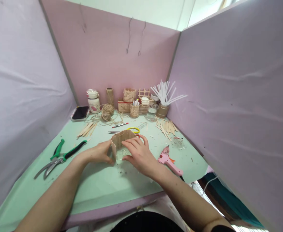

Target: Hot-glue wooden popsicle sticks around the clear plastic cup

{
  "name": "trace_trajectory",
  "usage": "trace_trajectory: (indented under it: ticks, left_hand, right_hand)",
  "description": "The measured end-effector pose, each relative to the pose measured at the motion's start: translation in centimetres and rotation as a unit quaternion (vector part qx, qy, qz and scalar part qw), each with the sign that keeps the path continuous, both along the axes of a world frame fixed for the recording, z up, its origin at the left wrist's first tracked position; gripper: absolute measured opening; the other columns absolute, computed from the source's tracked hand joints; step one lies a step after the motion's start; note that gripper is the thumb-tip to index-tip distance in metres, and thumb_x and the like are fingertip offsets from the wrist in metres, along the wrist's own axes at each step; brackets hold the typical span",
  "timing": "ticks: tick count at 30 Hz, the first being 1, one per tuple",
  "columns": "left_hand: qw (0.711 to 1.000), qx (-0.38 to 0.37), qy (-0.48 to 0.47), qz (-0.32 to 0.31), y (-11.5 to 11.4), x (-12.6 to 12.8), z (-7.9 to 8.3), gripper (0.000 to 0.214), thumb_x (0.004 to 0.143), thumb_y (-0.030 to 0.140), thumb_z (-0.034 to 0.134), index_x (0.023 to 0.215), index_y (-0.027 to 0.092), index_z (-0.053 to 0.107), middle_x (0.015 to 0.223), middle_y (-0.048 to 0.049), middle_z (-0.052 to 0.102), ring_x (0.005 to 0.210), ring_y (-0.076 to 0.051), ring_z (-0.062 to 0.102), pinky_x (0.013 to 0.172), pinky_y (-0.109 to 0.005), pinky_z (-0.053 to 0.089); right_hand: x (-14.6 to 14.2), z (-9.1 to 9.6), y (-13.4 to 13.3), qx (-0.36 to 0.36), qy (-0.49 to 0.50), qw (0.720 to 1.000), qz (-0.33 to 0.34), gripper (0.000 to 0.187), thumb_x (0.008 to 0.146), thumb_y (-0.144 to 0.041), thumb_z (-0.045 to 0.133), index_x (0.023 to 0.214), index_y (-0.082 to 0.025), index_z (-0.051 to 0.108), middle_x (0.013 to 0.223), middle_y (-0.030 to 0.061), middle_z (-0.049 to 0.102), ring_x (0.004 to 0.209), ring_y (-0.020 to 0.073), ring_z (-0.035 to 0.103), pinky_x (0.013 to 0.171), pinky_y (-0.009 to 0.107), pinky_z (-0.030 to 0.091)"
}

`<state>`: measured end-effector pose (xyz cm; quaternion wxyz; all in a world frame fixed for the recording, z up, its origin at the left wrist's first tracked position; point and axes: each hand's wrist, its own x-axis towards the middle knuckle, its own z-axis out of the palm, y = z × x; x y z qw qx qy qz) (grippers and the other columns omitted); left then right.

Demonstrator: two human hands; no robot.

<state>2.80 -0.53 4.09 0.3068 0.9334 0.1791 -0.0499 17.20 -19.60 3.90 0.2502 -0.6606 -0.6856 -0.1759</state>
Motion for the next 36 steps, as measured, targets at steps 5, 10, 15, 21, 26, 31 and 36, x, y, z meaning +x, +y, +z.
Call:
trace_trajectory:
  ticks: [5, 10, 15, 21, 26, 31, 36]
  left_hand:
    - [1.000, 0.016, 0.014, 0.000, 0.1, 0.0, -0.4, 0.105, 0.058, 0.041, 0.080, 0.148, 0.022, 0.030, 0.148, -0.0119, 0.050, 0.134, -0.038, 0.047, 0.109, -0.045, 0.040]
    - [0.999, 0.031, 0.018, 0.013, -0.9, 0.3, -1.2, 0.119, 0.060, 0.050, 0.080, 0.156, 0.023, 0.015, 0.156, -0.0154, 0.040, 0.146, -0.039, 0.032, 0.118, -0.050, 0.028]
    - [1.000, 0.011, -0.017, 0.001, -2.1, 0.7, -2.1, 0.123, 0.063, 0.050, 0.080, 0.158, 0.022, 0.006, 0.157, -0.0172, 0.036, 0.146, -0.038, 0.031, 0.118, -0.050, 0.029]
    - [0.995, -0.032, -0.097, -0.007, -1.5, 0.4, -1.8, 0.123, 0.067, 0.054, 0.080, 0.157, 0.021, 0.003, 0.161, -0.0198, 0.026, 0.148, -0.036, 0.029, 0.119, -0.050, 0.029]
    - [0.987, -0.048, -0.153, 0.024, -0.9, 0.3, -1.8, 0.122, 0.066, 0.051, 0.081, 0.156, 0.016, 0.006, 0.160, -0.0225, 0.025, 0.149, -0.036, 0.028, 0.121, -0.052, 0.025]
    - [0.979, -0.070, -0.188, 0.038, -0.8, 0.3, -2.3, 0.120, 0.065, 0.051, 0.083, 0.156, 0.020, 0.012, 0.161, -0.0210, 0.024, 0.147, -0.038, 0.030, 0.119, -0.054, 0.028]
    - [0.974, -0.127, -0.185, 0.046, -0.8, -0.1, -1.8, 0.121, 0.064, 0.048, 0.085, 0.156, 0.023, 0.010, 0.144, -0.0214, 0.050, 0.138, -0.035, 0.046, 0.114, -0.055, 0.035]
  right_hand:
    - [5.2, 1.8, -3.0, -0.027, 0.068, 0.996, -0.052, 0.017, 0.092, -0.022, 0.064, 0.109, -0.022, 0.065, 0.111, 0.0047, 0.073, 0.106, 0.0191, 0.063, 0.102, 0.039, 0.039]
    - [9.9, 1.8, -5.4, -0.021, 0.209, 0.967, -0.142, 0.015, 0.092, -0.017, 0.053, 0.101, -0.019, 0.065, 0.104, 0.0076, 0.070, 0.094, 0.0195, 0.065, 0.085, 0.033, 0.047]
    - [7.5, 0.0, -4.8, -0.026, 0.241, 0.958, -0.154, 0.025, 0.086, -0.009, 0.043, 0.095, -0.020, 0.064, 0.094, 0.0060, 0.072, 0.088, 0.0200, 0.065, 0.079, 0.031, 0.047]
    - [4.3, 0.8, -1.5, -0.016, 0.238, 0.968, -0.081, 0.027, 0.086, -0.009, 0.046, 0.103, -0.020, 0.063, 0.103, 0.0063, 0.073, 0.099, 0.0214, 0.064, 0.094, 0.038, 0.043]
    - [2.7, 0.9, 1.4, -0.056, 0.283, 0.957, -0.009, 0.027, 0.089, -0.015, 0.049, 0.113, -0.017, 0.059, 0.107, 0.0087, 0.071, 0.099, 0.0200, 0.064, 0.088, 0.034, 0.046]
    - [1.8, 0.1, 3.0, -0.083, 0.317, 0.943, -0.054, 0.036, 0.084, -0.040, 0.067, 0.112, -0.019, 0.057, 0.104, 0.0071, 0.071, 0.095, 0.0227, 0.065, 0.078, 0.033, 0.048]
    - [2.2, 1.3, 3.2, -0.104, 0.303, 0.945, -0.070, 0.017, 0.089, -0.019, 0.057, 0.105, -0.020, 0.058, 0.098, 0.0039, 0.073, 0.087, 0.0181, 0.067, 0.073, 0.028, 0.045]
